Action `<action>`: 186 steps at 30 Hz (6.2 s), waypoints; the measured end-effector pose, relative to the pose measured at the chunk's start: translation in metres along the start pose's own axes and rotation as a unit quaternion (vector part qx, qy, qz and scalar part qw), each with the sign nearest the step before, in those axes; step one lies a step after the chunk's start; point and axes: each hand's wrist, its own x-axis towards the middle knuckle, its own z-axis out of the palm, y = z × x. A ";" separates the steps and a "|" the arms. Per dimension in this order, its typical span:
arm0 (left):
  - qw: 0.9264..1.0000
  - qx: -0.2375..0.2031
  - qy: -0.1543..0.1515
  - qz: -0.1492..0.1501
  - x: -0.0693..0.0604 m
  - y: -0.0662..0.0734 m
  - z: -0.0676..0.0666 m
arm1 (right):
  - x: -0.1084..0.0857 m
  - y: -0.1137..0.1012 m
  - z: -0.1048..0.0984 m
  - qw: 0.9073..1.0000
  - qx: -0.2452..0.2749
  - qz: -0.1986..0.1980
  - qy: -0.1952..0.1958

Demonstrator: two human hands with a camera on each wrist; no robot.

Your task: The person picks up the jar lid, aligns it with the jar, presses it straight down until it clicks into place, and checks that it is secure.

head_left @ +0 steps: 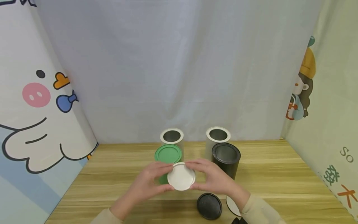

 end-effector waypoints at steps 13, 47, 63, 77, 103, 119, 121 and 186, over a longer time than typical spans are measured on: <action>0.999 -0.003 0.025 -0.030 0.022 -0.016 -0.008 | 0.019 0.001 -0.012 0.998 0.011 0.034 0.051; 0.946 -0.062 0.001 -0.319 0.057 -0.086 -0.004 | 0.089 0.052 0.016 0.973 0.052 0.181 0.136; 0.945 -0.039 -0.021 -0.323 0.057 -0.108 0.002 | 0.105 0.068 0.025 0.973 0.019 0.200 0.114; 0.946 -0.032 -0.034 -0.322 0.054 -0.117 0.006 | 0.108 0.077 0.034 0.971 0.016 0.211 0.109; 0.929 -0.052 -0.066 -0.361 0.054 -0.129 0.009 | 0.118 0.077 0.036 0.968 -0.007 0.242 0.070; 0.914 -0.071 -0.082 -0.392 0.057 -0.125 0.006 | 0.117 0.079 0.035 0.964 -0.011 0.262 0.037; 0.917 -0.064 -0.084 -0.386 0.057 -0.126 0.006 | 0.116 0.078 0.034 0.964 -0.010 0.261 0.037; 0.902 0.002 -0.175 -0.395 0.076 -0.125 0.003 | 0.126 0.070 0.034 0.945 -0.088 0.315 0.004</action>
